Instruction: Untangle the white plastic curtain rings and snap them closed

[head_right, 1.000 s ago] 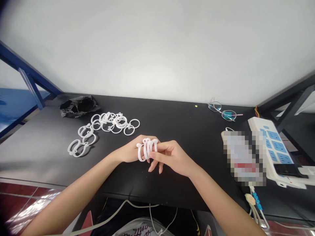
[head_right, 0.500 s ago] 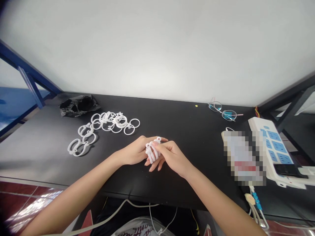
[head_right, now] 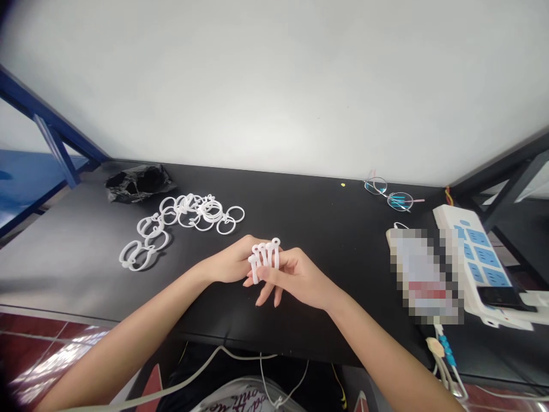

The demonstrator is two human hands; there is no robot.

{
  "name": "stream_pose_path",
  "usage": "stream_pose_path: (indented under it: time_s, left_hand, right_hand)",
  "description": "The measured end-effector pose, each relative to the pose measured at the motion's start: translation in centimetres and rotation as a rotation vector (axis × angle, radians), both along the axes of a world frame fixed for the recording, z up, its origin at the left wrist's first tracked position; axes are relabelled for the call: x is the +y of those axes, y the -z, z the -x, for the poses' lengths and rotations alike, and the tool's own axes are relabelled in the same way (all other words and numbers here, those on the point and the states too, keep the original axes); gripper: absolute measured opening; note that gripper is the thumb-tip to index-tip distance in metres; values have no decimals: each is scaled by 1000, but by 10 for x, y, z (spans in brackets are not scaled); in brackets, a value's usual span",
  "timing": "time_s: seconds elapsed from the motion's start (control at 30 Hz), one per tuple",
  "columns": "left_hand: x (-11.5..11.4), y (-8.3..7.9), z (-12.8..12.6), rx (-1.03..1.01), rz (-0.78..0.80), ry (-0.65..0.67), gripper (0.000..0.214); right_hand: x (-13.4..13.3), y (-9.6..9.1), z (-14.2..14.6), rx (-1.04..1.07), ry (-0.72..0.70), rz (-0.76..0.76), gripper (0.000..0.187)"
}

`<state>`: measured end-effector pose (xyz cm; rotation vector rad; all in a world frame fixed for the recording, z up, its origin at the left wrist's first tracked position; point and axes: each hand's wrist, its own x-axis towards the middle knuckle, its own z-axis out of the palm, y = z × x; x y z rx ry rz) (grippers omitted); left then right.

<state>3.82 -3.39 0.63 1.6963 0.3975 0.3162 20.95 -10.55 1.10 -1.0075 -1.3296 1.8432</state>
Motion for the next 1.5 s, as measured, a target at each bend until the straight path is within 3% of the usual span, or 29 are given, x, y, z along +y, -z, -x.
stream_pose_path:
  time_s: [0.2,0.3,0.47,0.6,0.8,0.87,0.97,1.07,1.1,1.17,1.23,1.3,1.4,1.5]
  left_hand:
    - [2,1,-1,33,-178,-48,18]
    - [4,2,-1,15,-222,-67,19]
    - [0,5,-2,-46,-146,-79,13]
    - [-7,6,-5,-19,48,-127,29]
    - [-6,8,-10,-180,227,-170,15]
    - [-2,5,-7,-189,226,-192,23]
    - [-2,-6,5,-150,119,-161,47]
    - [-7,-18,31,-59,-67,-153,67]
    - [-9,-20,43,-25,-147,-223,66]
    - [-8,-21,72,42,-340,-456,45]
    - [1,-15,105,144,-592,-769,31]
    - [15,-2,136,306,-804,-960,30]
    - [38,20,170,492,-919,-948,41]
    - [53,35,179,573,-918,-872,48]
  right_hand:
    - [-1,-1,5,-45,71,59,34]
    - [-5,-1,10,-82,133,-68,40]
    - [-17,-2,14,-166,160,-300,46]
    - [-22,-3,12,-205,125,-433,43]
    - [-15,2,11,-35,231,-215,41]
    - [-11,5,12,59,272,-135,40]
    - [-5,9,12,149,322,-68,40]
    - [5,10,6,154,476,-58,41]
    - [9,10,3,107,507,-71,40]
    - [16,11,-3,-59,495,-121,36]
    - [21,11,-8,-249,395,-182,36]
    - [25,13,-10,-389,275,-236,36]
    - [29,15,-10,-497,228,-288,38]
    - [29,20,-10,-561,333,-391,36]
